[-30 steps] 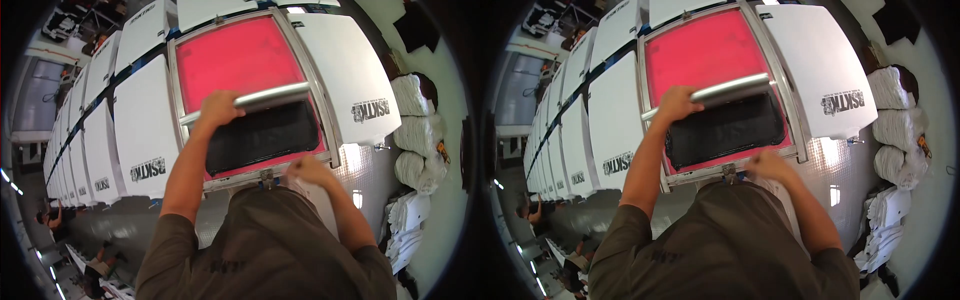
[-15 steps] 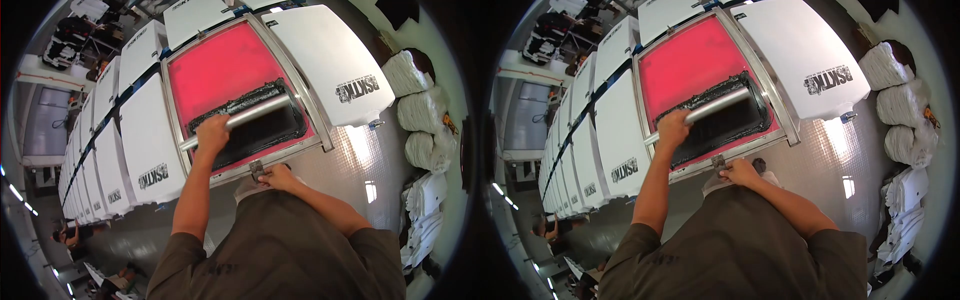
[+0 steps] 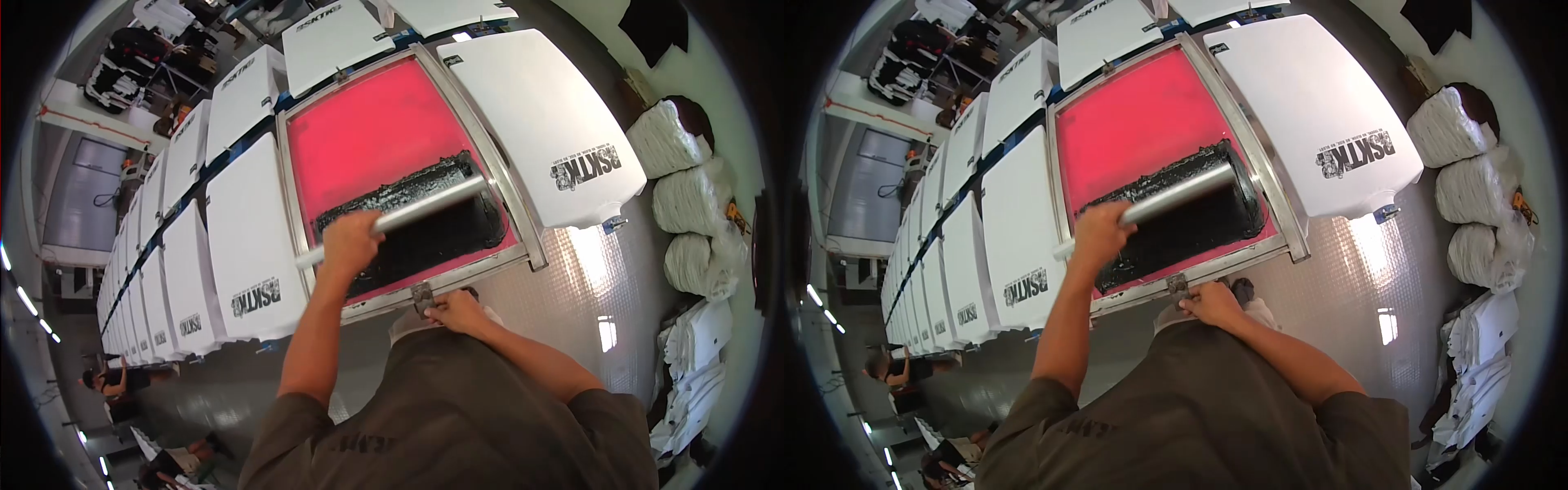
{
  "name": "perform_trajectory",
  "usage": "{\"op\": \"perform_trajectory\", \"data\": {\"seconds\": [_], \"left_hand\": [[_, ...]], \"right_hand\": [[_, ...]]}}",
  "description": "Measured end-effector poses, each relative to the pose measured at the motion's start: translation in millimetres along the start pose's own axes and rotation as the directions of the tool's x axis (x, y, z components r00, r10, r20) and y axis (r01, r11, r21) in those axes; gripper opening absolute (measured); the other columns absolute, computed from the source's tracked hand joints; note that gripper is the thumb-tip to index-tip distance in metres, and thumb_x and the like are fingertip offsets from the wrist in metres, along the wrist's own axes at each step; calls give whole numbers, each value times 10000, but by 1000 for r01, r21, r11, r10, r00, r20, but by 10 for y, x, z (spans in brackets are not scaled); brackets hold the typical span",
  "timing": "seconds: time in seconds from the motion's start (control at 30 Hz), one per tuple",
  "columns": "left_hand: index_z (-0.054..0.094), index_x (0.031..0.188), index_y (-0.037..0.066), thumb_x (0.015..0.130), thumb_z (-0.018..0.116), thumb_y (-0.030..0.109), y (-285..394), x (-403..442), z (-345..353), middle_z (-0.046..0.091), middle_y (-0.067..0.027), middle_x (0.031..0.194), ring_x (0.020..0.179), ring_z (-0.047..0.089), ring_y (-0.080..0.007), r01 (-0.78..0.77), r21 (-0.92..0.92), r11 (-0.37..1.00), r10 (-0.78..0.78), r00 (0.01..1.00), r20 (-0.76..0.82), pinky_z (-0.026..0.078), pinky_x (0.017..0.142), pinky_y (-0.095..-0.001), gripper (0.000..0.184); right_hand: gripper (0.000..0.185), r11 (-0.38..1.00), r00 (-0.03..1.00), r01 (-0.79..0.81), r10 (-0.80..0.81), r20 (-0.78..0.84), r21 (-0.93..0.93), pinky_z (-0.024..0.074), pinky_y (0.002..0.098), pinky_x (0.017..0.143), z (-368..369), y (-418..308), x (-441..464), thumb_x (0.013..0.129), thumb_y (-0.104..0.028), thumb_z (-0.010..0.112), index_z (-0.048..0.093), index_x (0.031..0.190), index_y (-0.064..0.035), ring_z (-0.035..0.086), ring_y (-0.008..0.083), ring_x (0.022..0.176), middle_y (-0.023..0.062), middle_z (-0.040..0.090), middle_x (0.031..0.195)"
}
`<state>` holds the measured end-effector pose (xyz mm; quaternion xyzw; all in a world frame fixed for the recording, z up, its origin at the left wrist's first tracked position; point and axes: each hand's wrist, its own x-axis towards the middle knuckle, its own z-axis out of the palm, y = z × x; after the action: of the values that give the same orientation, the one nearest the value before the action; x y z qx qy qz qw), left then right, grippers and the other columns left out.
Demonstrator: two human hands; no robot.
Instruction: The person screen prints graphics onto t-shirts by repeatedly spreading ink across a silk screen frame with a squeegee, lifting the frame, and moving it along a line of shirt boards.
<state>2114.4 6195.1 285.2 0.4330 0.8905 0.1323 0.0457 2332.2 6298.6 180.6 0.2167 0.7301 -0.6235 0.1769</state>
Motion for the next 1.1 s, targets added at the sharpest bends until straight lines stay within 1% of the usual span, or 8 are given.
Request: {"op": "perform_trajectory", "data": {"seconds": [0.23,0.33,0.43,0.5,0.6,0.7,0.83,1.1], "left_hand": [[689,1064,153,661,810,208,-527,526,-170,690,-140,970,954,648,-353,105,37,994,-110,973,204,519,828,-468,424],[699,1106,177,597,862,224,-959,259,-405,643,-142,1176,1117,590,-336,225,29,974,-226,952,208,491,916,-456,537],[705,1090,147,566,899,266,-1396,-200,-350,445,-237,1399,1265,464,-402,367,-34,930,-368,928,-51,424,1025,-466,571],[709,1067,108,601,899,284,-1722,-457,-90,304,-301,1464,1322,386,-450,395,-218,892,-426,898,-115,367,1080,-477,533],[723,1023,40,659,856,195,-1847,-612,235,219,-174,1558,1347,357,-433,451,-534,715,-551,834,-34,332,1098,-459,418],[707,1099,25,776,726,-16,-1959,-660,539,155,-44,1604,1181,552,-236,330,-876,353,-557,826,87,477,930,-333,327],[330,1491,68,794,651,-124,-2060,-693,703,645,-45,941,881,615,-132,238,-948,211,-593,802,69,512,832,-257,791],[464,1405,31,645,668,-165,-565,-8,248,628,-46,1035,896,587,-137,237,-894,381,-581,814,-32,516,822,-287,811]], "right_hand": [[355,877,996,78,-46,79,-475,516,392,766,-155,-47,-24,849,-407,658,732,953,-76,684,299,872,142,709,857],[351,959,994,77,-53,96,-272,518,379,763,-639,-304,-160,837,-403,675,735,949,-76,686,289,833,138,709,874],[422,985,854,44,-124,-504,-168,504,413,779,-1158,-443,-257,867,-412,648,696,1033,-28,661,313,840,172,698,924],[474,833,662,-163,-306,-685,-529,472,450,843,-1544,-272,-161,906,-420,603,654,1115,3,610,369,951,239,664,1001],[684,854,715,-349,-22,-698,-385,435,460,931,-1922,238,124,957,-563,432,611,1183,57,569,397,1069,303,615,1123],[793,974,831,-164,221,-511,156,391,374,1024,-1843,537,349,965,-620,370,551,1258,94,554,330,1192,289,597,1221],[666,987,758,-75,147,-635,139,487,371,833,-1742,392,296,938,-564,486,660,1107,56,675,283,909,233,699,929],[550,962,738,58,139,-661,266,471,323,678,-2723,560,-448,911,-474,613,691,992,63,566,123,720,99,662,744]]}}
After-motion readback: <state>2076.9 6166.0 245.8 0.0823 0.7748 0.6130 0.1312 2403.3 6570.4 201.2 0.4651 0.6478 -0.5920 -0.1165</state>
